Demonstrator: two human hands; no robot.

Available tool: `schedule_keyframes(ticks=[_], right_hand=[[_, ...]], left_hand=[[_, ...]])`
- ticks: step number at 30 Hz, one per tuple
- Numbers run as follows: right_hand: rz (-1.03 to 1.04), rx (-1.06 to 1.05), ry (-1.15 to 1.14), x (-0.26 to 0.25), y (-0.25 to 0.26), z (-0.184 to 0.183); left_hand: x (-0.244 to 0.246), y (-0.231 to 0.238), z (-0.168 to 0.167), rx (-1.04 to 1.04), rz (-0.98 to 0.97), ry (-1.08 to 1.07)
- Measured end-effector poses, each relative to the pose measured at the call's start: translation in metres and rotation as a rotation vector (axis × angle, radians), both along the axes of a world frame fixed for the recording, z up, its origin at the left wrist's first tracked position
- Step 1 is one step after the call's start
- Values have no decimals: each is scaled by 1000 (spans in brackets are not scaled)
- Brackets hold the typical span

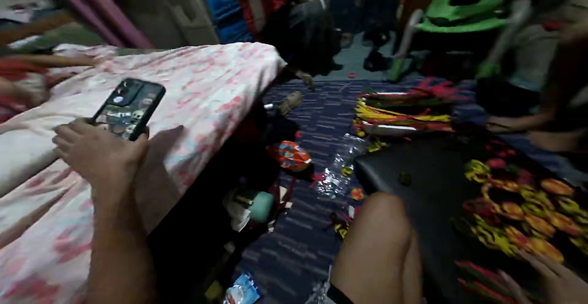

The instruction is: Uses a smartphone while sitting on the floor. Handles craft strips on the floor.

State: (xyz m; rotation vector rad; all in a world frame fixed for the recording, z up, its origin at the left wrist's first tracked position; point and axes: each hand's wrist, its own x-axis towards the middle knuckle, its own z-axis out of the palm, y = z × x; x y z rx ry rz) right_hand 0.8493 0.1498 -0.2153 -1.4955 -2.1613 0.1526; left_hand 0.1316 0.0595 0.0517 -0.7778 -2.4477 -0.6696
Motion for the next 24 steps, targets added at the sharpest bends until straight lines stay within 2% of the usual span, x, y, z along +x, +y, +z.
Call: schedule_keyframes(ticks=[2,3,4,6,7,8,9,11,12,15,18,20,24], right_hand=[[74,119,139,-31,2,15],[91,167,231,-49,2,23],[104,171,352,-68,1,32],[180,37,658,-105,-1,54],[222,-47,816,-120,-1,64],[250,-122,960,-132,-1,71],[274,-190,1091,-140,-1,74],[252,-330,1363,-149,-7,80],[239,-399,1514,-149,-13,82],[159,-440,1780,-138,-31,77],[327,-448,1879,-123,-38,63],[395,-451,1898,-116,-37,57],[414,-460,1793,-107,-33,54]], left_hand=[[77,27,-7,101,-306,-155],[117,40,-17,135,-470,-309],[155,52,-31,154,-650,-517],[219,76,-66,147,-1082,-988],[251,86,-77,39,-1229,-1234],[292,90,-76,-115,-1199,-1495],[320,92,-94,-192,-1254,-1663],[357,97,-155,-137,-1508,-1961],[372,99,-177,-119,-1570,-2076],[406,94,-199,-168,-1501,-2346],[423,89,-198,-264,-1480,-2448],[432,89,-193,-262,-1503,-2433],[432,94,-200,-162,-1416,-2216]])
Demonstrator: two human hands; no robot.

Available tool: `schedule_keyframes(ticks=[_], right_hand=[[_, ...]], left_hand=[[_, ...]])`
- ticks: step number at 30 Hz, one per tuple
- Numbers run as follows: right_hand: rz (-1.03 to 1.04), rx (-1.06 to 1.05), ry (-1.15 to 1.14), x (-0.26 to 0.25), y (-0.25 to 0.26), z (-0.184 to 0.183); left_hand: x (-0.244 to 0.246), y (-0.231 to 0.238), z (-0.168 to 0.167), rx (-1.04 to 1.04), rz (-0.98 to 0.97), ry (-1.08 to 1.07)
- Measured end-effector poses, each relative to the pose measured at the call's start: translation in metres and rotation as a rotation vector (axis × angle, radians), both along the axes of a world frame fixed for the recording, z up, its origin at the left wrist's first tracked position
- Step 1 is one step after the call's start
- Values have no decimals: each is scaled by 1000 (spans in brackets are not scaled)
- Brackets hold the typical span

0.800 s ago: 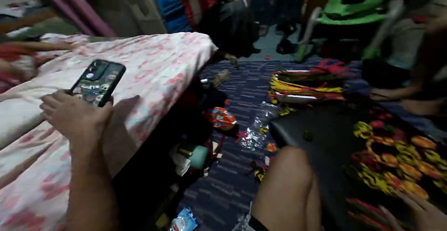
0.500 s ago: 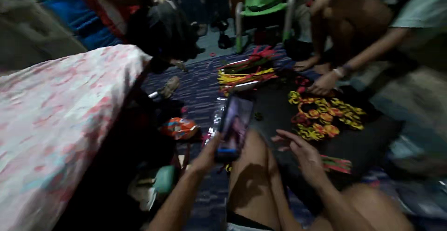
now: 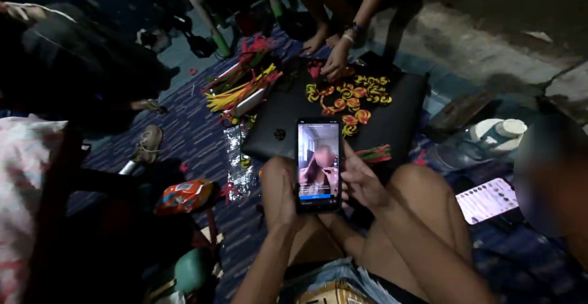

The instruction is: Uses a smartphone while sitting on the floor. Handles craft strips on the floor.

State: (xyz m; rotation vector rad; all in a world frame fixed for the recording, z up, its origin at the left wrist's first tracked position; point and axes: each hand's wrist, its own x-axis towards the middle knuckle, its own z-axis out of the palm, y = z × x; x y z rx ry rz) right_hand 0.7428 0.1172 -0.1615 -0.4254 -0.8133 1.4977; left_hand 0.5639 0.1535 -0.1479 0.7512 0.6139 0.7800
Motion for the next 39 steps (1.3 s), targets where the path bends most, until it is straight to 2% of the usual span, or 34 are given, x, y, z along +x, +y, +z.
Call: schedule_keyframes(ticks=[3,6,9,19,39], right_hand=[[-12,25,-162,3,-1,2],[-83,12,-385,1,-3,5],[-119,-13,-488,-3,-4,4],[-295,51,-626,-11,1,-11],[-268,112,-588,-10,0,-10]], left_hand=[[-5,8,-8,30,61,52],[1,6,1,32,152,138],[7,3,7,18,181,184],[9,5,3,86,145,146],[13,-1,15,35,172,160]])
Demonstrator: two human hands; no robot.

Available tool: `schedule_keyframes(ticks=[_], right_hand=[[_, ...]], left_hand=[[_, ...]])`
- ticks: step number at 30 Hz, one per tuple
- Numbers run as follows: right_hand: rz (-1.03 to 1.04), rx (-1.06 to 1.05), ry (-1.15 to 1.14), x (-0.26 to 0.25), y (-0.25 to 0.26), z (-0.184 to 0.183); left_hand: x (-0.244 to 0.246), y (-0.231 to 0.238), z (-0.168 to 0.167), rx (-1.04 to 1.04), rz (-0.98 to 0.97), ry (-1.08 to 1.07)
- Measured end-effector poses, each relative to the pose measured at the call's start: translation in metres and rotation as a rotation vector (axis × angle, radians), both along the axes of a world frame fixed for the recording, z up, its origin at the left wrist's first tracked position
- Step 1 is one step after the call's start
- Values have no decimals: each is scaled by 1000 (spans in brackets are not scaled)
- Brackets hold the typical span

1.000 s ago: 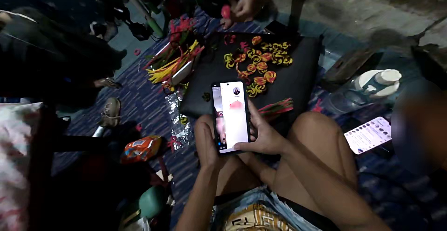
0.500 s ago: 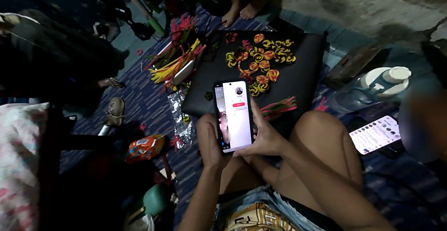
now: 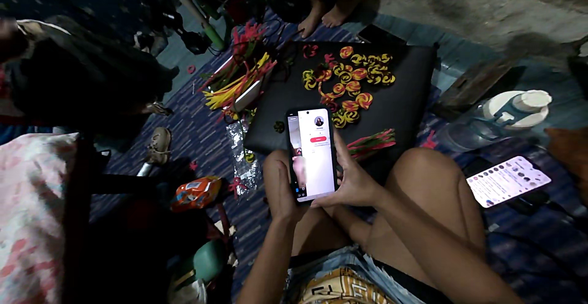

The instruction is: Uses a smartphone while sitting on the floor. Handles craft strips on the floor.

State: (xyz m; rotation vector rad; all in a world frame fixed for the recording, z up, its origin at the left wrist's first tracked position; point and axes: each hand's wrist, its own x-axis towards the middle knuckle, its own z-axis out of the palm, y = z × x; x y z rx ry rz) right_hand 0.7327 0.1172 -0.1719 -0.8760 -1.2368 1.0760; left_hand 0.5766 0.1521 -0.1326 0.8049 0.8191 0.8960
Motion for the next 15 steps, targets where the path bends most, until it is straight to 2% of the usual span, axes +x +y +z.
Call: schedule_keyframes(ticks=[15], right_hand=[[27,49,-12,7,-2,0]], left_hand=[[0,3,-3,-17,-45,-41]])
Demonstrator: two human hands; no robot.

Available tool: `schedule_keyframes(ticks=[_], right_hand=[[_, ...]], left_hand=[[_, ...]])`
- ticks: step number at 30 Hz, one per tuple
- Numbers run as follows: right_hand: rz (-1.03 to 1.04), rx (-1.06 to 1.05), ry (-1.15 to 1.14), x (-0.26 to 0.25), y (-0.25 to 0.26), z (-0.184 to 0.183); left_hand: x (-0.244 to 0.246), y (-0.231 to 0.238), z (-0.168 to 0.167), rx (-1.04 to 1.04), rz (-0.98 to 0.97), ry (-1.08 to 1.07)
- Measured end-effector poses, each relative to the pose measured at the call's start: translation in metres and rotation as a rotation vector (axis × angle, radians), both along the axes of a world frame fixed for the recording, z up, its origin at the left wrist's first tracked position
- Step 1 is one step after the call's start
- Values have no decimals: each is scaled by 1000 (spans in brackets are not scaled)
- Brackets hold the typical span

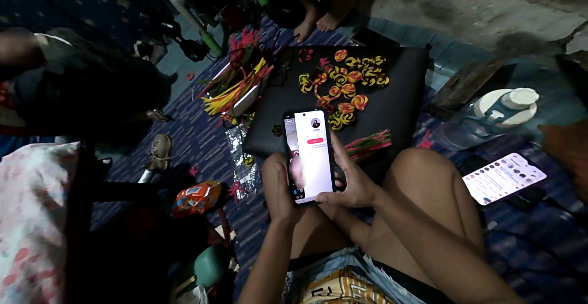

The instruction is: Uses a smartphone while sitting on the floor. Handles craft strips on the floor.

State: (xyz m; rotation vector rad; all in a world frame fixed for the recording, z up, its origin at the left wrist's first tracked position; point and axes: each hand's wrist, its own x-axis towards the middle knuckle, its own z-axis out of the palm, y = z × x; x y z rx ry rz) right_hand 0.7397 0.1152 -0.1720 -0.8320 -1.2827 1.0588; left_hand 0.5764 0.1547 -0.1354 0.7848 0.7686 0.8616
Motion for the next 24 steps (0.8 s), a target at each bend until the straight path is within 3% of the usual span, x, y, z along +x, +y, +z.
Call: schedule_keyframes(ticks=[16,24], right_hand=[[-25,12,-40,0,2,-2],[-338,-174,134,-6,5,9]], left_hand=[[0,-1,1,32,7,4],[1,-3,-4,99,-35,171]])
